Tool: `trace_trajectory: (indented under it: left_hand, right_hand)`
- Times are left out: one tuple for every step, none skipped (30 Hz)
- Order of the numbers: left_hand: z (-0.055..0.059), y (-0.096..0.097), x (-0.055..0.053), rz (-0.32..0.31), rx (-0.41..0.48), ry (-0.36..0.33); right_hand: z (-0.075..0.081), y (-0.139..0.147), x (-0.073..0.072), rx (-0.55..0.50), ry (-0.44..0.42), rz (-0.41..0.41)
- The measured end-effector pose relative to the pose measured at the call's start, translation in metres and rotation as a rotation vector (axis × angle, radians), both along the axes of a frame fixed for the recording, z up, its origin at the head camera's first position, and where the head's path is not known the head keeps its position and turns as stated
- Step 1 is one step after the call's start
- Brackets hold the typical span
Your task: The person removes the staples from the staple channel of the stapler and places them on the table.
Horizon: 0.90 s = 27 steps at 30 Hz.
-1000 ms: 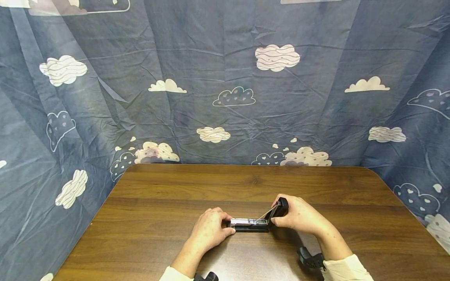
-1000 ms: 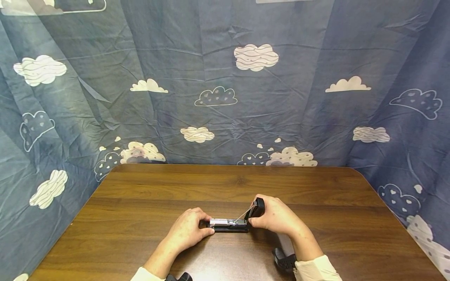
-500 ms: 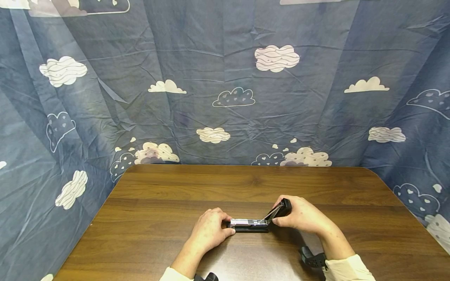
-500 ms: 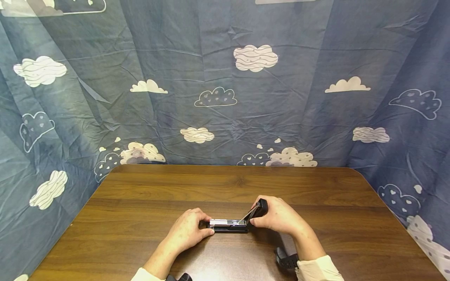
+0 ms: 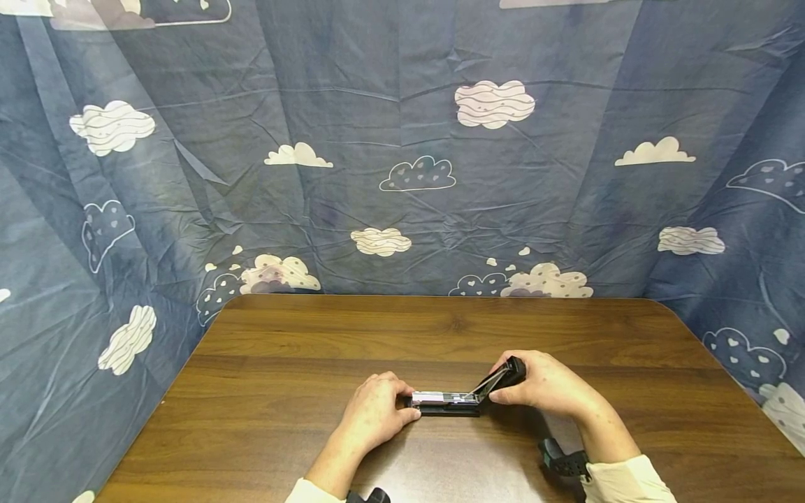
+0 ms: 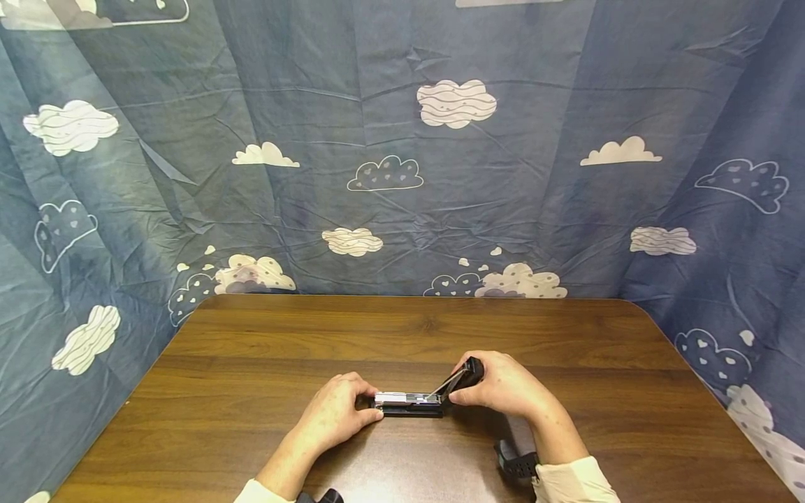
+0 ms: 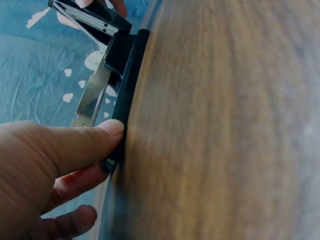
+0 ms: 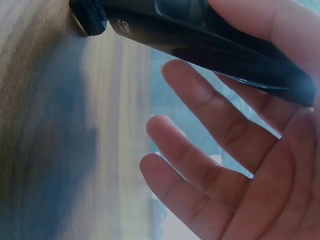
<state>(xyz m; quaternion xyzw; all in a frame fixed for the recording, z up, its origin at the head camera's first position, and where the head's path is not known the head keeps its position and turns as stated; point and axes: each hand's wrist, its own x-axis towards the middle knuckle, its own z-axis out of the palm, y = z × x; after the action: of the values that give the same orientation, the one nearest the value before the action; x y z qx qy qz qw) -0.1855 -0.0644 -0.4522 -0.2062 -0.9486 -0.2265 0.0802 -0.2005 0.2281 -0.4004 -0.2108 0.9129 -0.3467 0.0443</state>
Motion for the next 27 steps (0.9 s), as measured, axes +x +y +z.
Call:
trace_trajectory:
  left_hand:
    - [0.0, 0.0, 0.0, 0.0, 0.001, -0.003]
    - [0.0, 0.0, 0.0, 0.0, 0.002, -0.006]
    - [0.0, 0.0, 0.0, 0.001, 0.004, -0.008]
    - [0.0, 0.0, 0.0, 0.002, 0.005, -0.009]
    - [0.0, 0.0, 0.0, 0.002, 0.005, -0.01]
    - [0.0, 0.0, 0.0, 0.002, 0.006, -0.011]
    - [0.001, 0.0, 0.0, 0.001, 0.006, -0.01]
    - [0.001, 0.0, 0.0, 0.001, 0.006, -0.009]
    - [0.001, 0.0, 0.0, 0.0, 0.007, -0.008]
    - [0.001, 0.0, 0.0, -0.001, 0.007, -0.007]
    - [0.001, 0.0, 0.0, -0.002, 0.007, -0.007]
    - [0.001, 0.0, 0.0, -0.003, 0.007, -0.006]
    - [0.001, 0.0, 0.0, -0.004, 0.008, -0.006]
    - [0.001, 0.0, 0.0, -0.004, 0.008, -0.007]
    - [0.001, 0.0, 0.001, -0.005, 0.009, -0.007]
    - [0.001, 0.0, 0.0, -0.005, 0.009, -0.007]
    - [0.001, 0.0, 0.0, -0.006, 0.009, -0.006]
    - [0.001, 0.0, 0.0, -0.006, 0.009, -0.005]
    - [0.001, 0.0, 0.0, -0.005, 0.008, -0.004]
    - [0.001, 0.0, 0.0, -0.005, 0.008, -0.002]
    - [0.001, 0.0, 0.0, -0.005, 0.007, 0.0]
    - [0.001, 0.0, 0.0, -0.006, 0.006, 0.001]
    - [0.001, 0.0, 0.0, -0.006, 0.007, 0.001]
    - [0.001, 0.0, 0.0, -0.007, 0.007, 0.002]
    - [0.001, 0.0, 0.0, -0.008, 0.007, 0.003]
    - [0.0, 0.0, 0.0, -0.008, 0.007, 0.004]
    - [0.0, 0.0, 0.0, -0.01, 0.009, 0.007]
  right_hand:
    - [0.0, 0.0, 0.0, -0.002, -0.005, -0.001]
    - [0.0, 0.001, 0.0, -0.005, -0.01, -0.002]
    - [0.0, 0.001, -0.001, -0.008, -0.015, -0.002]
    - [0.0, 0.002, -0.001, -0.013, -0.02, -0.002]
    - [-0.001, 0.003, -0.001, -0.017, -0.025, -0.002]
    - [-0.001, 0.003, -0.001, -0.023, -0.031, -0.001]
    - [-0.002, 0.004, -0.002, -0.03, -0.04, 0.001]
    - [-0.002, 0.005, -0.002, -0.035, -0.044, 0.003]
    - [-0.003, 0.006, -0.002, -0.037, -0.047, 0.006]
    - [-0.003, 0.007, -0.002, -0.042, -0.053, 0.008]
    - [-0.004, 0.008, -0.002, -0.045, -0.057, 0.011]
    - [-0.004, 0.009, -0.002, -0.045, -0.059, 0.012]
    - [-0.004, 0.01, -0.002, -0.044, -0.061, 0.014]
    - [-0.004, 0.011, -0.002, -0.043, -0.062, 0.015]
    - [-0.004, 0.011, -0.002, -0.041, -0.064, 0.016]
    - [-0.004, 0.012, -0.002, -0.042, -0.067, 0.016]
    - [-0.003, 0.012, -0.002, -0.038, -0.067, 0.016]
    - [-0.003, 0.012, -0.002, -0.039, -0.07, 0.018]
    - [-0.003, 0.012, -0.002, -0.042, -0.075, 0.022]
    - [-0.003, 0.012, -0.003, -0.046, -0.078, 0.027]
    - [-0.003, 0.012, -0.003, -0.051, -0.08, 0.032]
    - [-0.004, 0.012, -0.003, -0.054, -0.08, 0.037]
    - [-0.004, 0.012, -0.003, -0.056, -0.081, 0.042]
    - [-0.004, 0.012, -0.003, -0.06, -0.081, 0.048]
    - [-0.004, 0.012, -0.003, -0.061, -0.081, 0.053]
    - [-0.004, 0.013, -0.003, -0.063, -0.081, 0.057]
    - [-0.004, 0.013, -0.003, -0.064, -0.084, 0.061]
